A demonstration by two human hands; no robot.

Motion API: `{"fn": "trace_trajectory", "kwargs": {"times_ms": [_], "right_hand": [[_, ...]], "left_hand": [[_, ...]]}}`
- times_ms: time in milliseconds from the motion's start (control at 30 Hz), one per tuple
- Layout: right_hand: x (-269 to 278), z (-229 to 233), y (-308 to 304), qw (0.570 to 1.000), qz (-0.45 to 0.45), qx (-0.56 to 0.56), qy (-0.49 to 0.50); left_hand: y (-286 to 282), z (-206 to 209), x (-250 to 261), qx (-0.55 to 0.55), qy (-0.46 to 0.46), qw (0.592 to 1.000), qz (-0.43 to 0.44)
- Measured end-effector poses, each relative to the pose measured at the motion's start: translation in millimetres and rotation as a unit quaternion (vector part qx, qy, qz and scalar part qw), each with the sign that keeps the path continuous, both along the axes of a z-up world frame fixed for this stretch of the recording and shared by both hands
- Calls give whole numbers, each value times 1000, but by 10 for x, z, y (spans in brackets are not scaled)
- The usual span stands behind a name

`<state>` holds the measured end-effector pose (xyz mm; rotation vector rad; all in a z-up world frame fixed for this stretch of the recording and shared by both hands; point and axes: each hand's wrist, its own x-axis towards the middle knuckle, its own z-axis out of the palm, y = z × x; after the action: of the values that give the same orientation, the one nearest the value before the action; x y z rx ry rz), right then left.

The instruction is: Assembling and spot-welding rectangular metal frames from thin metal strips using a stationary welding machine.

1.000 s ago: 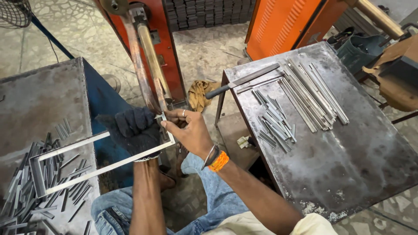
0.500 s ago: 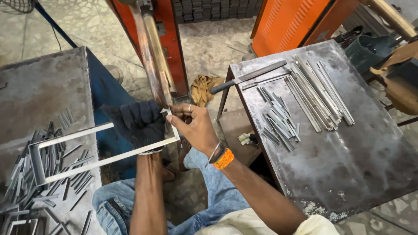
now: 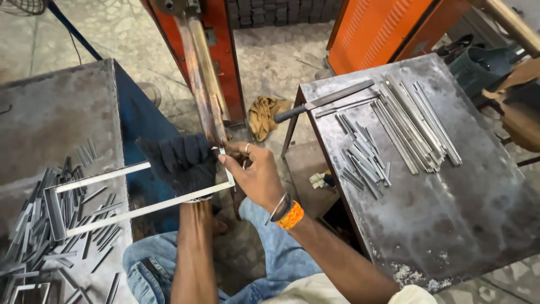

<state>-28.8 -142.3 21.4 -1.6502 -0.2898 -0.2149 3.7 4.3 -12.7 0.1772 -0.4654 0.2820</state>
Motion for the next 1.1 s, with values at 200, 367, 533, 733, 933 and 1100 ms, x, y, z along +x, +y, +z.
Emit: {"fn": "trace_trajectory", "kwargs": {"times_ms": [200,367,533,733,933,1100], "right_hand": [[-59,133,26,997,-17,-25,69],[-97,50,-24,999,-25,-40,6],[-263,223,-4,996,-58,-56,-45],[-522,16,16,994,-65,2,90],[-626,-44,70,991,-74,38,101],[-638,-121,96,993,-56,29,102]], "left_hand": [[24,62,-25,-2,5,1000,-12],[-27,-2,-184,-12,10,1000,-19],[-26,67,-165,-15,1,1000,-25],[-40,6,-458,28,13,999,12],[-3,6,-542,44,15,999,6],[84,-23,-593,98,45,994,-17]]}}
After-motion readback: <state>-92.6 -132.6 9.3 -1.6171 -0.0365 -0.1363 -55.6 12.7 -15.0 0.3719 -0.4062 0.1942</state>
